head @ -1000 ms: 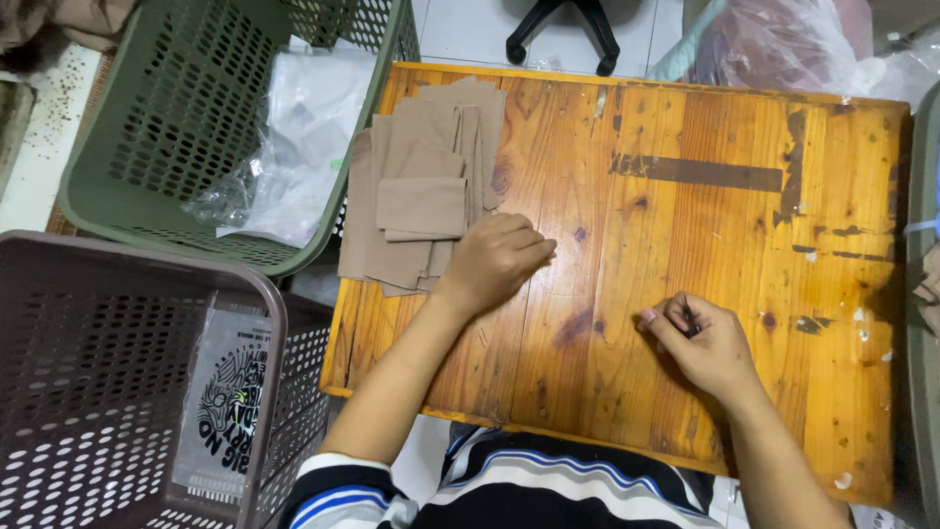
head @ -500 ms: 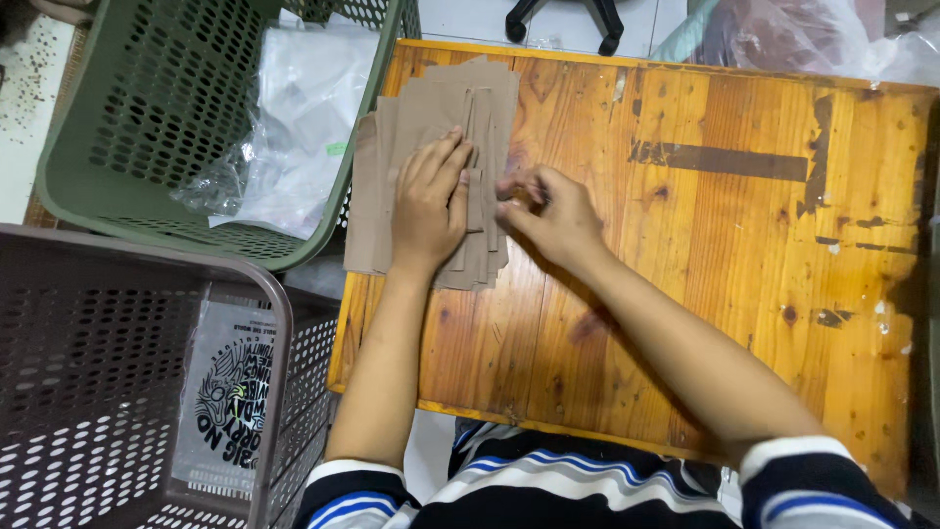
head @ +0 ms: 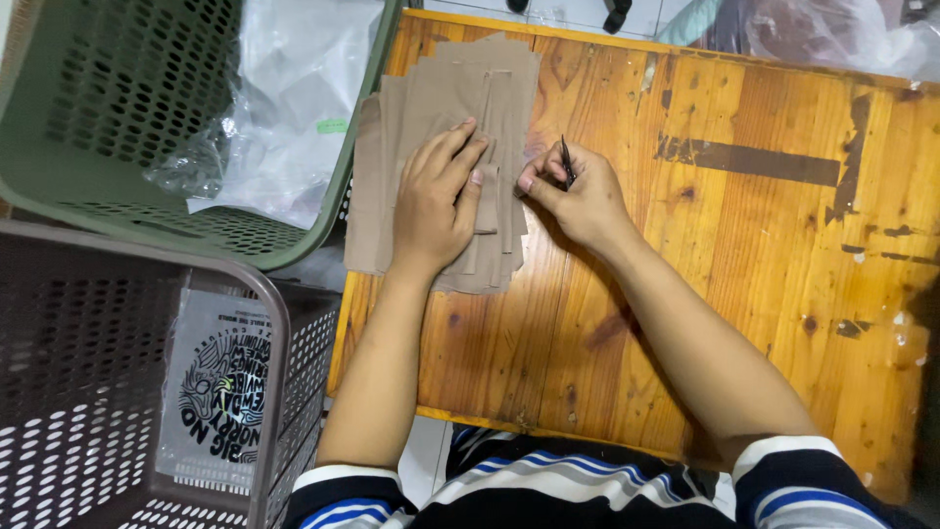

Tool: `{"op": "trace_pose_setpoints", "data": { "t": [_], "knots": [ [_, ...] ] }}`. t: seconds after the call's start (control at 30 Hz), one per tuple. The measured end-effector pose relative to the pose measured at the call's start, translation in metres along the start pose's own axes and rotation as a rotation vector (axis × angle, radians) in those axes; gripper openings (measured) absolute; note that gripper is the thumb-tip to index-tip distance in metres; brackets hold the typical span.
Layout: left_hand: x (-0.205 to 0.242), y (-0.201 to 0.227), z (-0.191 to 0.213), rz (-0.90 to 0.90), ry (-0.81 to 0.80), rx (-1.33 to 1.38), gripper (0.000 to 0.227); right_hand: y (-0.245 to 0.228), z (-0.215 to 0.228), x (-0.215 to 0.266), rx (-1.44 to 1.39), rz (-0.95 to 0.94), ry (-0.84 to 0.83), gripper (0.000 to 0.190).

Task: The person uses scissors to trim the edges of a stack of brown fabric pieces on a wooden table. They repeatedly pick up a piece, cut along the edges, and place it back on the pile.

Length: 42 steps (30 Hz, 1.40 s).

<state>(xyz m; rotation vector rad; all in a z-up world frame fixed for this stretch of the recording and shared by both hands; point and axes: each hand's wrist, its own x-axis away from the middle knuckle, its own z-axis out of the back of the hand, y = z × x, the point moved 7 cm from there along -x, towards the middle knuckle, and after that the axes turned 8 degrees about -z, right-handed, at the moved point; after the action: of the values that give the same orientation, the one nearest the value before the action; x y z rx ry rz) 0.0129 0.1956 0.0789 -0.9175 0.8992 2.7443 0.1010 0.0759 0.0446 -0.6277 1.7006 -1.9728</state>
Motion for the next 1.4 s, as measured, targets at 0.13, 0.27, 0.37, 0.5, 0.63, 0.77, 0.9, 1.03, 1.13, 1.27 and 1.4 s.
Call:
{"op": "trace_pose_setpoints", "data": {
  "t": [0.13,0.27,0.37,0.5,0.63,0.77,0.9,1.03,1.13,1.27,1.4],
  "knots": [
    [0.003,-0.004,-0.003,0.005,-0.015,-0.013,0.027,0.014,0.015,-0.009,0.131,0.081,0.001,0.035],
    [0.002,-0.003,-0.003,-0.015,-0.005,-0.017,0.027,0.006,0.025,-0.01,0.215,0.146,0.048,0.033],
    [0.002,-0.004,-0.004,-0.021,-0.008,-0.026,0.026,-0.005,0.023,-0.004,0.19,0.146,0.016,0.033],
    [-0.003,0.007,0.002,-0.021,-0.072,-0.105,0.024,-0.033,0.011,0.014,0.169,0.146,-0.169,0.034],
    [0.0,0.004,-0.003,-0.038,-0.1,-0.166,0.027,-0.036,0.009,0.035,0.288,0.128,-0.303,0.03],
    [0.0,0.004,-0.005,-0.051,-0.093,-0.183,0.026,-0.034,0.007,0.053,0.344,0.186,-0.325,0.025],
    [0.0,0.004,-0.004,-0.044,-0.089,-0.178,0.024,-0.036,0.003,0.059,0.327,0.205,-0.33,0.024],
    [-0.002,0.006,0.0,-0.032,-0.081,-0.169,0.017,-0.034,0.007,0.056,0.272,0.192,-0.278,0.033],
    [-0.005,0.013,0.007,-0.005,-0.025,-0.059,0.014,-0.04,0.02,0.052,0.201,0.176,-0.183,0.033],
    [-0.009,0.033,0.023,0.177,-0.024,0.068,0.018,-0.07,0.036,0.056,0.218,0.26,-0.11,0.033],
    [-0.002,0.056,0.023,0.459,-0.082,0.551,0.006,-0.096,0.059,0.066,0.148,0.262,-0.097,0.032]
  ]
}}
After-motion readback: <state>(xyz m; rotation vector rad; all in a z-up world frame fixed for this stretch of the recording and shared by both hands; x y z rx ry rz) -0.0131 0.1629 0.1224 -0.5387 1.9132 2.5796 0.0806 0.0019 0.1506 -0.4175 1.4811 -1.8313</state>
